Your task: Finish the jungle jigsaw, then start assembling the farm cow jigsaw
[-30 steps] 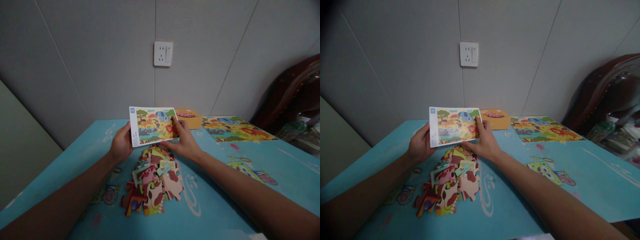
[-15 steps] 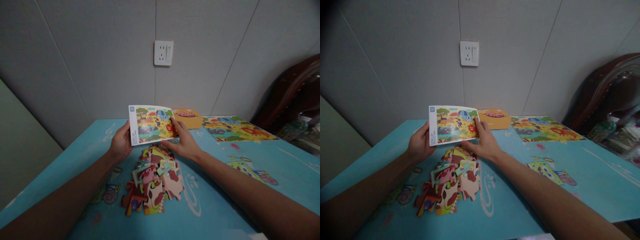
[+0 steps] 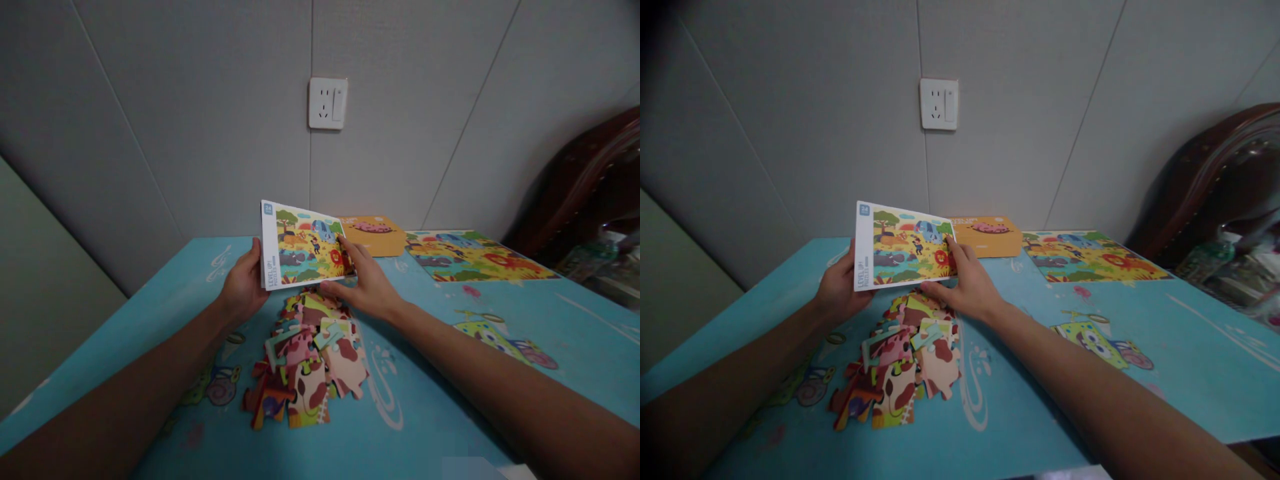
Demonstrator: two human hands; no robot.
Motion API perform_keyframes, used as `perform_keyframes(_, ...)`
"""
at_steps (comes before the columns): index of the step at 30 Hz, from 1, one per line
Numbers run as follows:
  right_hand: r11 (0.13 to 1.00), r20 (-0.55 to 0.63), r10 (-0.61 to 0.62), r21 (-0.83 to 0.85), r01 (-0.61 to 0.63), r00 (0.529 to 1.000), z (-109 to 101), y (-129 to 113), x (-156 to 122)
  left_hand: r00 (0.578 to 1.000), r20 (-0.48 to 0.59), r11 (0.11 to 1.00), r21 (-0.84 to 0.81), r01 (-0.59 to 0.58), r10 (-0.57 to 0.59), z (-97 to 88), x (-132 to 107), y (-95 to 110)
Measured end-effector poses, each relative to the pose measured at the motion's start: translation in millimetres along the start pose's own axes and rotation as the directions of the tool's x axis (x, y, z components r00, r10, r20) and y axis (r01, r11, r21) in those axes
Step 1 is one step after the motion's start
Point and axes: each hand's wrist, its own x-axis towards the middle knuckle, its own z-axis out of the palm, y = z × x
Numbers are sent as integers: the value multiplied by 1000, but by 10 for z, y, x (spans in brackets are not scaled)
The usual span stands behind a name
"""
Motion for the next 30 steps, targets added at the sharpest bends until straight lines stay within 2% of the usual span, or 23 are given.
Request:
perform_keyframes(3, 1000, 11, -10, 15, 10, 1000, -2, 2, -1, 1000, -13, 999, 49, -23, 24, 42, -14, 1)
perform_keyframes(5, 1000, 9, -5, 15, 5, 1000, -2, 14, -2, 990, -62, 988, 99, -119, 126, 60, -9, -9)
perform_keyframes(8, 1000, -18, 12, 1, -12, 1000, 8, 38, -1, 933, -141, 936, 170, -308, 332, 44, 22, -32)
perform_keyframes(11, 1000, -39, 10, -5, -10, 999, 25, 52, -5, 897, -159, 903, 207, -377, 411, -3, 47, -47)
perform_keyframes(14, 1000, -38, 5, 6, -5, 999, 39, 54, -12, 910, -162, 916, 197, -348, 381, -30, 51, -44)
perform_keyframes(19, 999, -34, 10, 32, -9, 999, 44, 54, -17, 966, -86, 967, 100, -235, 244, -3, 41, -17)
perform_keyframes(26, 994, -15, 11, 105, -9, 1000, 45, 43, -19, 998, 0, 997, 31, -65, 65, 16, -8, 31)
perform_keyframes(28, 991, -10, 20, 130, -18, 1000, 51, 53, -21, 998, -1, 996, 64, -66, 66, 6, -20, 19)
perform_keyframes(30, 987, 0, 34, 157, -33, 999, 62, 68, -23, 993, -5, 985, 129, -113, 115, -7, -25, -18)
